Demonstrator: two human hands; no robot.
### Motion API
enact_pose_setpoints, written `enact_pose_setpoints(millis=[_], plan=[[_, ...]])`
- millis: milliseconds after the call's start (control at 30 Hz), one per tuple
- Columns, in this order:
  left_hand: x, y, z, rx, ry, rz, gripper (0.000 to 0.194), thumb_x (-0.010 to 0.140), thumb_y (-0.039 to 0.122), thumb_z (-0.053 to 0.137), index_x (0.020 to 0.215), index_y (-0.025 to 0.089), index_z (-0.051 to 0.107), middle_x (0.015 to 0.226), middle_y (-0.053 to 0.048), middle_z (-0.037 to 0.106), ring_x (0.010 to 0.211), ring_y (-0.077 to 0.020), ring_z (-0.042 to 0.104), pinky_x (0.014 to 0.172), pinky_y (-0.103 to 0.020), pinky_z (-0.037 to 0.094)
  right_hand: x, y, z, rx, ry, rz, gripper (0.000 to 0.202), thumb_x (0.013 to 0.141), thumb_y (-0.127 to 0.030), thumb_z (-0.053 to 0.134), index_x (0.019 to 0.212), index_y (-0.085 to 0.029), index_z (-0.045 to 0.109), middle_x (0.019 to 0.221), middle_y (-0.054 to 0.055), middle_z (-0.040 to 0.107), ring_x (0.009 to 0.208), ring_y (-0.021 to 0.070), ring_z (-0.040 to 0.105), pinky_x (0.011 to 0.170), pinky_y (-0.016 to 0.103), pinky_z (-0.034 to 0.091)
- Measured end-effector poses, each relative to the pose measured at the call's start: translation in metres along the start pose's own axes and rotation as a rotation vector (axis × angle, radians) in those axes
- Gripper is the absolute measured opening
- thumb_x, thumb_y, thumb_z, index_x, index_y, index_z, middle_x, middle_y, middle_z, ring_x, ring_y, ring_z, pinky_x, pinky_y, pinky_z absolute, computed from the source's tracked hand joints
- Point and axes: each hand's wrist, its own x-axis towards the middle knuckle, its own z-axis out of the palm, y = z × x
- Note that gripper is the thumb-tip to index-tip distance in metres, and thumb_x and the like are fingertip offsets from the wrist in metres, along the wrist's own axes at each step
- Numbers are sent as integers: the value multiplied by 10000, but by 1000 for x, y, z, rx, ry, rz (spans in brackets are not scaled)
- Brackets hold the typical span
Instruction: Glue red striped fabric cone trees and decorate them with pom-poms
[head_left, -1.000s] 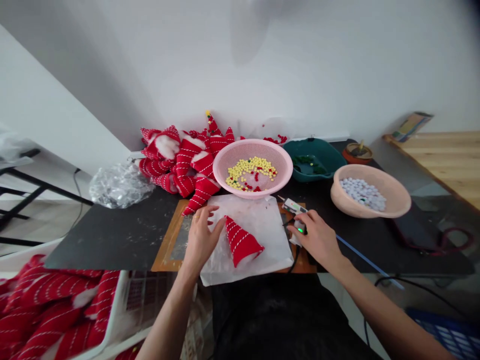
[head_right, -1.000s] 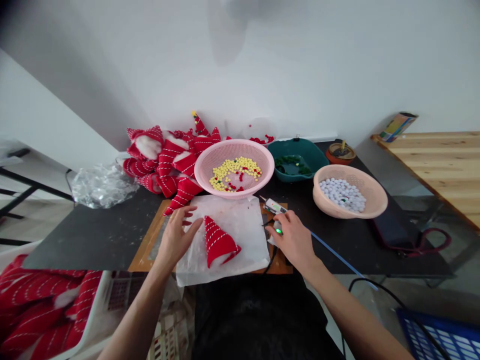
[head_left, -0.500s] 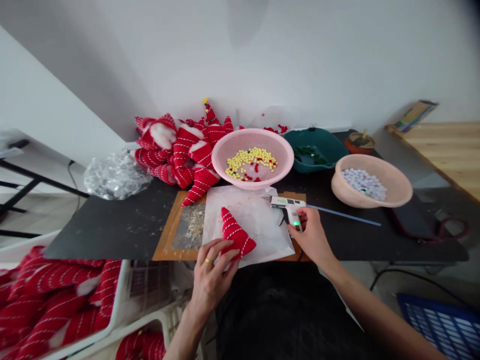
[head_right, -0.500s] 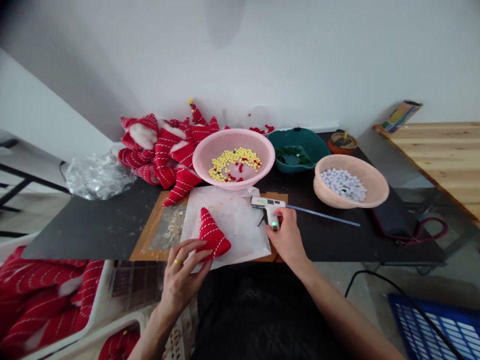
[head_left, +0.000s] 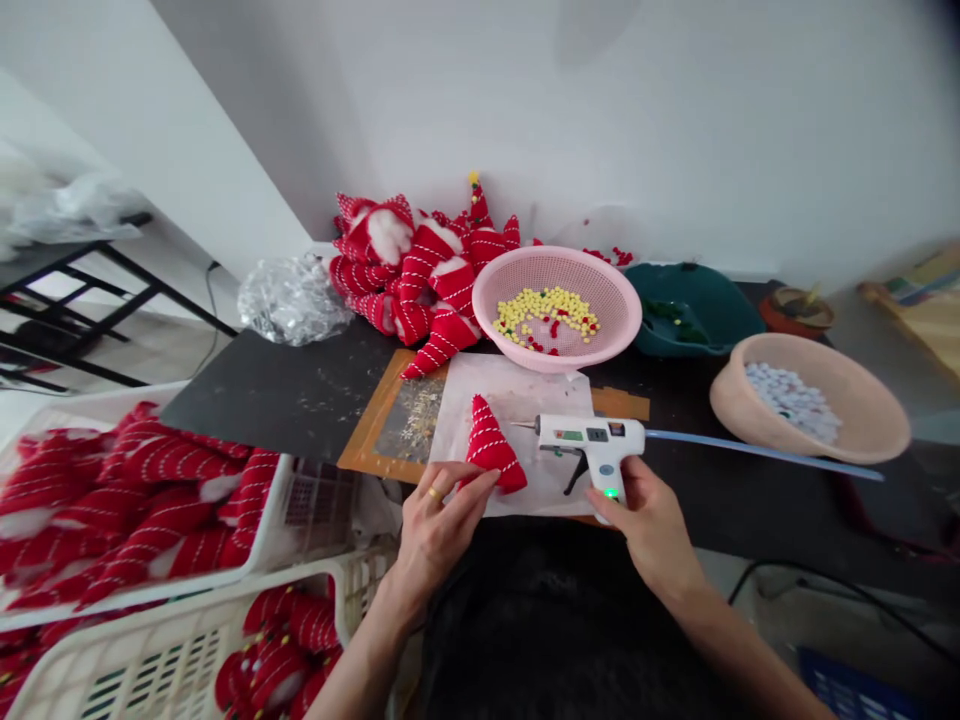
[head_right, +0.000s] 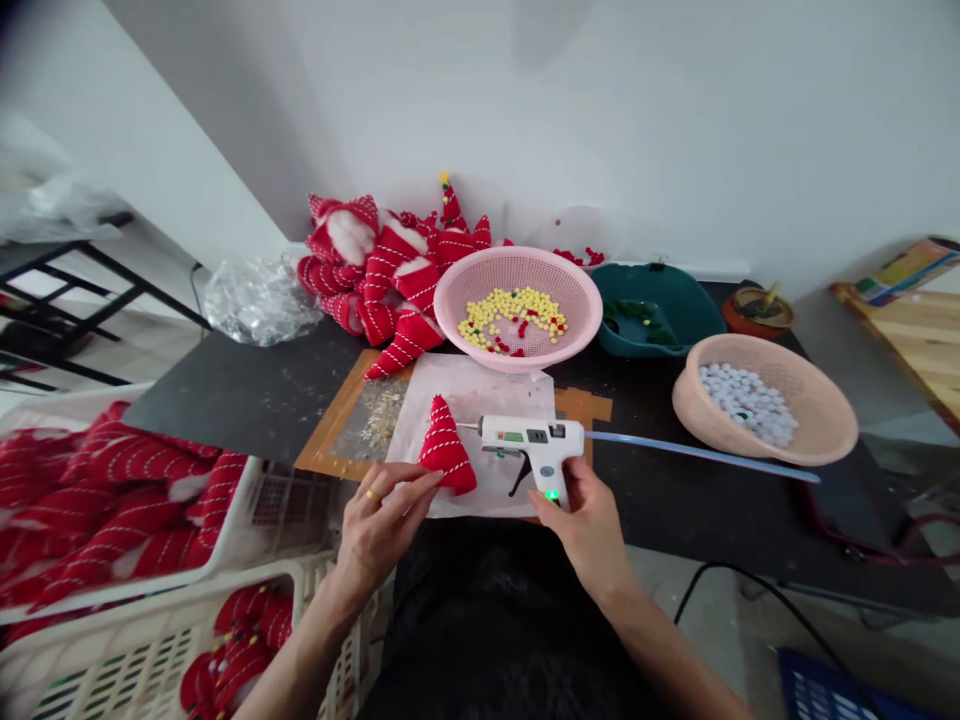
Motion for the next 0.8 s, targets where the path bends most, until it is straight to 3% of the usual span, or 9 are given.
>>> enact_pose_setpoints(millis=[67,133,367,633,800], plan=[[0,-1,-2,14,-4,3,340,914,77,652,1189,277,672,1027,-42,714,949,-181,668,858,-329,550,0,-3,-3,-80,-80,59,233,769,-354,801,886,-205,665,776,38,690,704,219,643,631,334,528],[1,-2,-3,16,7,-11,279,912,79,656,1123,259,679,995,-41,713,933,-176,664,850,-323,553,1,-9,-6,-142,-154,74,225,759,-391,796,772,-201,676,680,31,663,628,208,608,568,325,486],[-1,1,2,-23,82,-48,198,913,75,636,1018,242,642,954,-34,723,914,-174,676,837,-325,561,3,-39,-1,-223,-338,42,166,735,-375,804,714,-224,739,605,12,663,567,197,605,545,320,490],[-3,6,7,18,102,-126,248,931,85,618,1108,252,665,978,-38,691,908,-172,655,857,-325,545,0,-35,3,-200,-258,128,269,738,-424,812,892,-206,777,767,62,744,705,245,682,617,355,550],[1,8,9,38,93,-192,160,933,104,603,972,242,672,956,-36,679,883,-177,635,845,-323,528,5,-32,2,-218,-220,67,284,770,-449,794,928,-213,783,843,80,770,769,268,706,711,397,583]])
